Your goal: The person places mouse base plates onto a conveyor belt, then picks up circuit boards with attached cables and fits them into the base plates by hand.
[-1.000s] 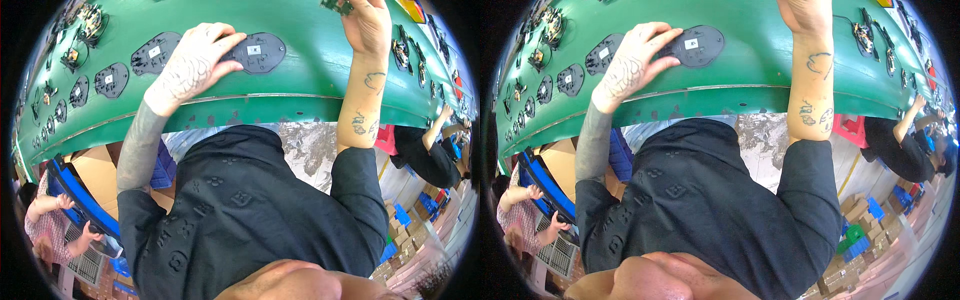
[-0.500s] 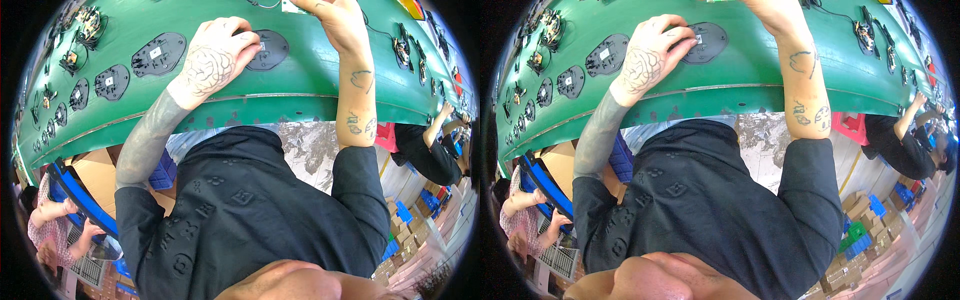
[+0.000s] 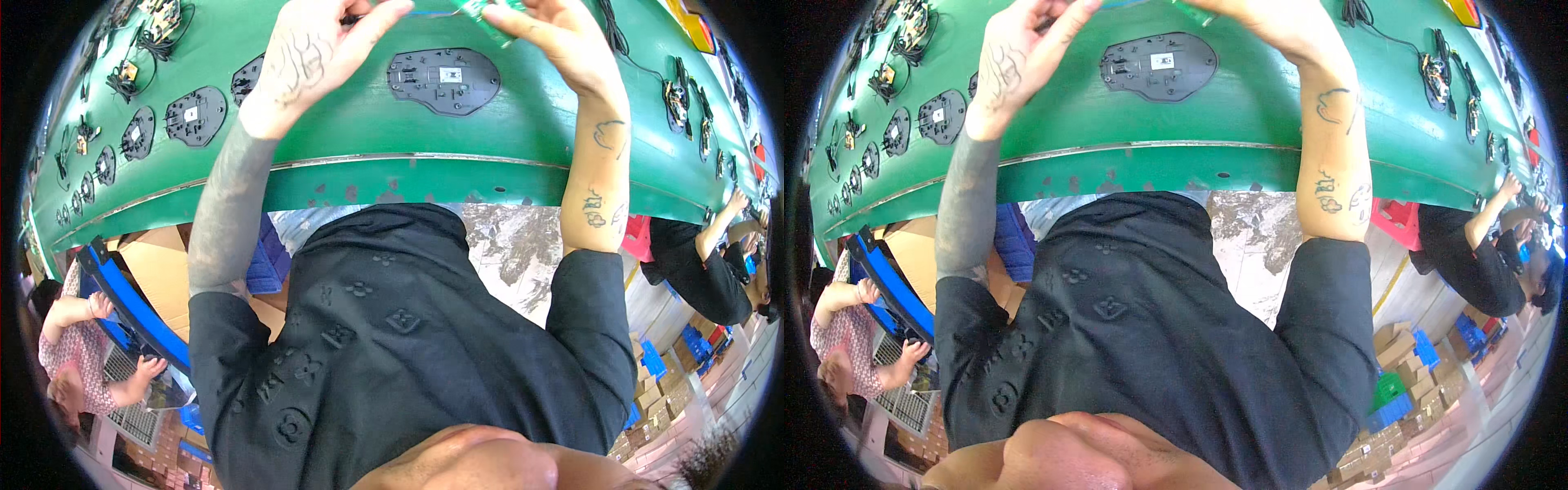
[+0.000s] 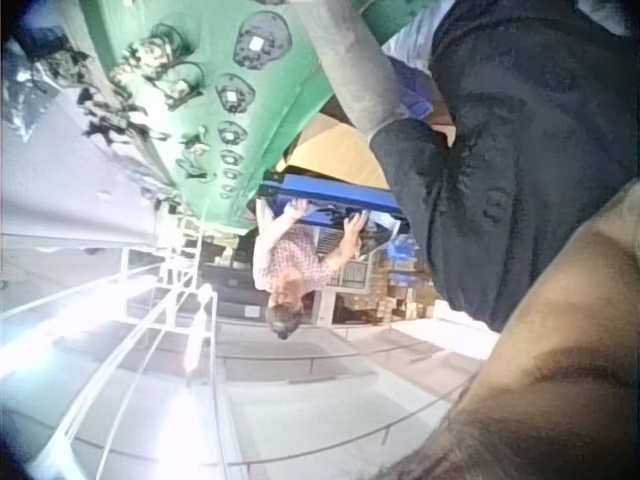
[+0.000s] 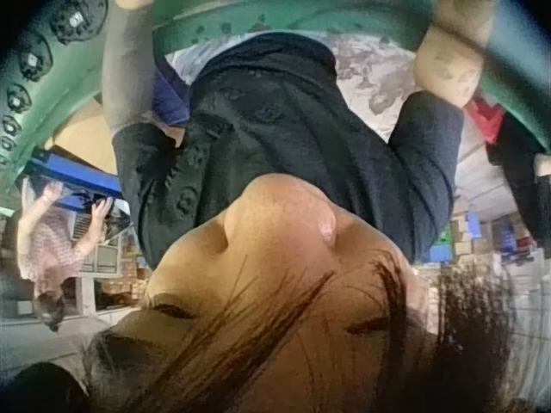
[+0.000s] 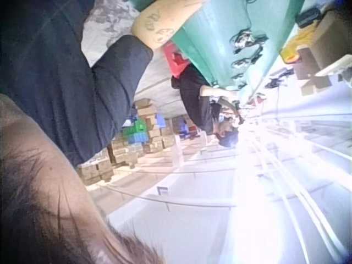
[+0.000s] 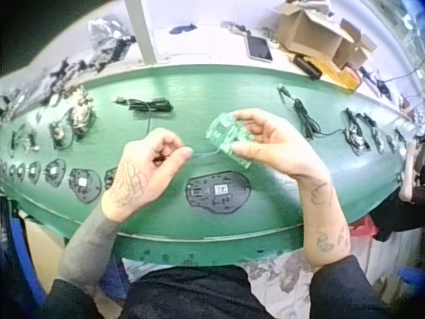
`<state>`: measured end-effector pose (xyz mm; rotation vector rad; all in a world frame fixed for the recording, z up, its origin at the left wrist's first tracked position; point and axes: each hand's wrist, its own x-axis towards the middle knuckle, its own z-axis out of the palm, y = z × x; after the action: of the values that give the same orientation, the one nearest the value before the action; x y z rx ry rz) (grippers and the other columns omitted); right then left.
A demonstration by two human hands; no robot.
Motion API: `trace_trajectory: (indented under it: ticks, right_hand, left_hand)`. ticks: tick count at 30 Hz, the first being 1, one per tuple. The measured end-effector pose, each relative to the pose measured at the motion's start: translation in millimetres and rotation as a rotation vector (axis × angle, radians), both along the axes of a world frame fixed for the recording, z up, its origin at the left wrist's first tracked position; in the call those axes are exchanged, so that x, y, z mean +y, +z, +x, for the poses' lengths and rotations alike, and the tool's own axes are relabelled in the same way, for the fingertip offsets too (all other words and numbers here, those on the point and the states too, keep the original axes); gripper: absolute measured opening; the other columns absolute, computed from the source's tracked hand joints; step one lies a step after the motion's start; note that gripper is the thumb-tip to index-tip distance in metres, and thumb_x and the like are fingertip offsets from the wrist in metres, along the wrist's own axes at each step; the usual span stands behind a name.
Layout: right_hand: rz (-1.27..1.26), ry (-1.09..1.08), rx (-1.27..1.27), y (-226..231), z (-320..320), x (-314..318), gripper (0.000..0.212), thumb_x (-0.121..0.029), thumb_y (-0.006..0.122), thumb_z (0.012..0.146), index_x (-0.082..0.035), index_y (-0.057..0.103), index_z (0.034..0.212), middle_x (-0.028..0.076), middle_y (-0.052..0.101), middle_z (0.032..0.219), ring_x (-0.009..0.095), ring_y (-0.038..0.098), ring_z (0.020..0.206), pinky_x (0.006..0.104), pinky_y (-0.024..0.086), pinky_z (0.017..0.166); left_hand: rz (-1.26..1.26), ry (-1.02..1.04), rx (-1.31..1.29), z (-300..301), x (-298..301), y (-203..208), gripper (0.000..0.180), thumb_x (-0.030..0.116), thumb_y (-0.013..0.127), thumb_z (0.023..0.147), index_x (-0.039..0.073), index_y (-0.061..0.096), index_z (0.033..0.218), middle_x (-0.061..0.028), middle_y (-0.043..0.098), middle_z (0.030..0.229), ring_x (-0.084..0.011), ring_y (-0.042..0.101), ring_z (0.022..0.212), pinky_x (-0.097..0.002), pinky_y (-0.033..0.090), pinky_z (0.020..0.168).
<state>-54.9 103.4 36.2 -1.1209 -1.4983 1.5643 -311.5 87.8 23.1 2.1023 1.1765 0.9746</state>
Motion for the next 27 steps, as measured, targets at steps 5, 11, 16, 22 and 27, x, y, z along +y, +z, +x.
trace_trajectory:
  ticks: [5,11,16,22,27]
  right_hand:
    - [-0.075,0.082,-0.2,-5,-14,-1,0.043,0.002,0.065,0.089,0.002,0.053,0.131,0.007,0.065,0.115,0.012,0.06,0.101,0.0259,0.049,0.089]
    - [-0.048,0.161,-0.194,-14,-13,-1,0.043,-0.001,0.065,0.085,0.002,0.057,0.127,0.006,0.066,0.113,0.011,0.059,0.099,0.0259,0.049,0.088]
    - [0.16,-0.023,-0.388,-18,-21,-1,0.042,-0.005,0.067,0.083,0.002,0.059,0.123,0.011,0.069,0.105,0.017,0.063,0.094,0.03,0.051,0.086]
    - [0.257,-0.059,-0.635,6,-26,-11,0.036,-0.007,0.073,0.081,0.0,0.064,0.115,0.014,0.073,0.094,0.017,0.067,0.084,0.0298,0.053,0.079]
    - [0.324,-0.057,-0.615,20,-26,-14,0.031,-0.007,0.079,0.078,0.001,0.069,0.106,0.011,0.074,0.089,0.012,0.066,0.077,0.027,0.054,0.072]
  left_hand:
    - [-0.095,0.068,0.223,-7,-28,-15,0.016,0.018,0.074,0.085,0.007,0.065,0.091,-0.0057,0.061,0.089,-0.0187,0.057,0.068,-0.0309,0.046,0.061]
    - [0.039,-0.059,0.254,-4,-37,-26,0.014,0.017,0.07,0.087,0.006,0.062,0.087,-0.0061,0.054,0.081,-0.0201,0.054,0.067,-0.0318,0.044,0.06]
    - [0.189,-0.019,0.452,-6,-35,-22,0.012,0.022,0.07,0.084,0.011,0.064,0.085,-0.0033,0.057,0.089,-0.0237,0.059,0.088,-0.0392,0.043,0.082]
    - [0.216,-0.117,0.413,0,-29,-3,0.014,0.014,0.07,0.081,0.01,0.066,0.094,-0.0079,0.058,0.09,-0.0234,0.058,0.085,-0.0356,0.043,0.078]
    - [0.059,-0.25,0.408,-11,-16,-8,0.024,0.019,0.067,0.08,0.014,0.068,0.104,-0.0056,0.054,0.095,-0.0248,0.054,0.094,-0.0386,0.037,0.086]
